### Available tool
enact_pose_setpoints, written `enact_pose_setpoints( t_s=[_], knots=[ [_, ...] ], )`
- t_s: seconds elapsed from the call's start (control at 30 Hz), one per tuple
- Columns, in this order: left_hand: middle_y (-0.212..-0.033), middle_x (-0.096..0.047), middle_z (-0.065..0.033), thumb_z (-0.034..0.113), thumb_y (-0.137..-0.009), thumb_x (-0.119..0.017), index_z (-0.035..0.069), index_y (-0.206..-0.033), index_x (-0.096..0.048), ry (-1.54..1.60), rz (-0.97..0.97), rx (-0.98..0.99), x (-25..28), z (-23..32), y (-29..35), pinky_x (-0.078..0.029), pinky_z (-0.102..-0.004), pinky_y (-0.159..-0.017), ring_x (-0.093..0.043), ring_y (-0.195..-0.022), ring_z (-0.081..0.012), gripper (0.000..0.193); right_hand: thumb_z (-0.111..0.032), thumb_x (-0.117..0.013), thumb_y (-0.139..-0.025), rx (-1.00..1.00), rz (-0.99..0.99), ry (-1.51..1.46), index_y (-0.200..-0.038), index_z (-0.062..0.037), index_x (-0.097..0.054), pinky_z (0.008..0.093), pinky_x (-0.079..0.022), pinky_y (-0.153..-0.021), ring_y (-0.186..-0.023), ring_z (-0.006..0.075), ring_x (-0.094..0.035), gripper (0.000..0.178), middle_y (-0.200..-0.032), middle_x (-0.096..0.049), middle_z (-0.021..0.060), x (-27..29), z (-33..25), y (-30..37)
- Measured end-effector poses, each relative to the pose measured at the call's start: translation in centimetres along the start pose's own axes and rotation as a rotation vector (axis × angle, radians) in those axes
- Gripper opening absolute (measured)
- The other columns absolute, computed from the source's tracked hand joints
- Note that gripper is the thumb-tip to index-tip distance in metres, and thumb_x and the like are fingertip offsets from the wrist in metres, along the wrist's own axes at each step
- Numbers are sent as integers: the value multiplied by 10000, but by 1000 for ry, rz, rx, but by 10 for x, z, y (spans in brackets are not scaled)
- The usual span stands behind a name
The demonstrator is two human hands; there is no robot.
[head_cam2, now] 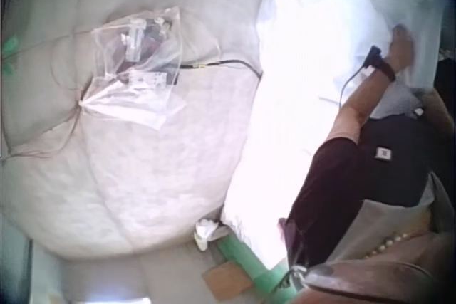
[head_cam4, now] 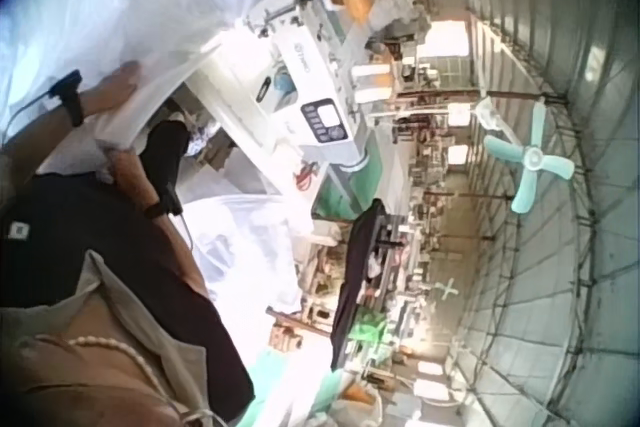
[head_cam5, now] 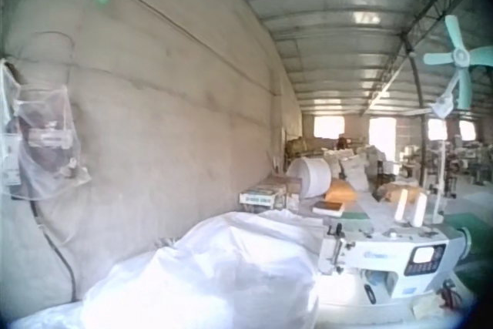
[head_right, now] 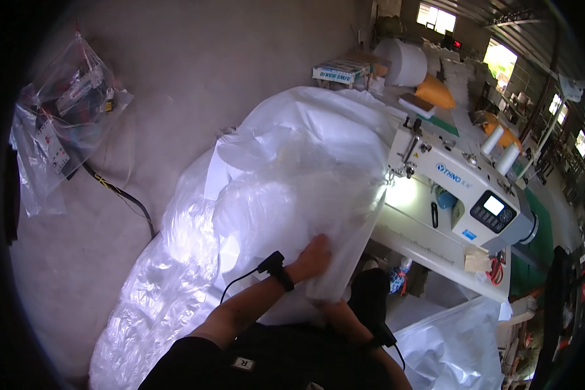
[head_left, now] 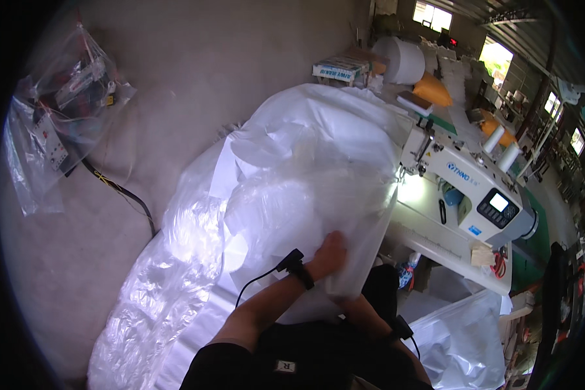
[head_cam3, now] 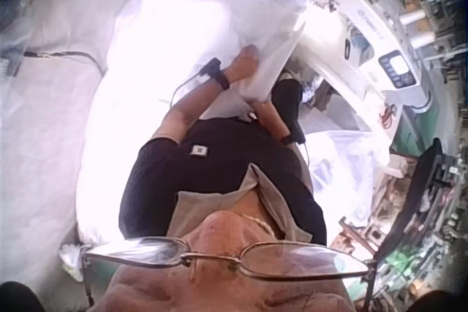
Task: The recorder is sewing along the edge of a large white plastic sheet using an industrial sewing machine.
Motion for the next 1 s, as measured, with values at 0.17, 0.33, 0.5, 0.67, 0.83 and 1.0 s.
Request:
enact_pose_setpoints(
  t_s=[0.17,0.33,0.5,0.67,0.83,1.0],
  knots=[
    [-1128,-557,-146,278,-923,-484,51,-1148,-562,87,536,343,-36,-253,116,-411,-413,-898,-519,-1024,-326,329,-145,-527,-866,-180,55,-171,-1121,-71,-620,396,-423,-939,-1060,341,-567,281,-1079,-626,152,7,30,33],
    [-1272,-521,-167,417,-908,-430,57,-1199,-544,-727,328,1174,95,-507,355,-391,-464,-990,-519,-1144,-346,477,-203,-547,-861,-497,62,-525,-1100,-56,-621,389,-438,-914,-1032,332,-582,290,-1063,-631,158,-19,69,49],
    [-1149,-614,-161,359,-854,-535,53,-1075,-641,-252,-134,1254,180,-459,334,-438,-463,-927,-561,-1084,-370,392,-262,-568,-855,-555,25,-627,-1078,-42,-622,382,-453,-889,-1005,324,-598,319,-1046,-635,164,-37,67,27],
    [-827,-668,-115,255,-831,-572,57,-767,-660,-170,-115,307,145,-221,168,-509,-408,-686,-640,-765,-294,226,-321,-589,-850,-565,-5,-676,-1057,-27,-623,375,-469,-864,-977,316,-614,362,-1030,-640,170,-38,63,12],
    [-912,-663,-135,173,-785,-715,-13,-1037,-616,642,660,313,168,-123,79,-521,-332,-646,-641,-750,-255,328,-410,-607,-838,-776,1,-91,-962,-6,-631,369,-499,-747,-832,293,-657,423,-917,-663,162,24,50,16],
    [-853,-640,-148,198,-799,-691,-15,-983,-599,-93,717,475,174,-144,22,-505,-359,-682,-610,-740,-315,296,-409,-594,-865,-671,103,-40,-882,22,-620,336,-508,-641,-737,226,-667,432,-807,-662,126,81,-3,-8]
  ],
)
Point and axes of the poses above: each hand's wrist, its own y-axis away from the middle knuckle, its own x-axis out of the back of the hand, z = x × y, the point moved 6 cm from there along -y, towards the middle knuckle
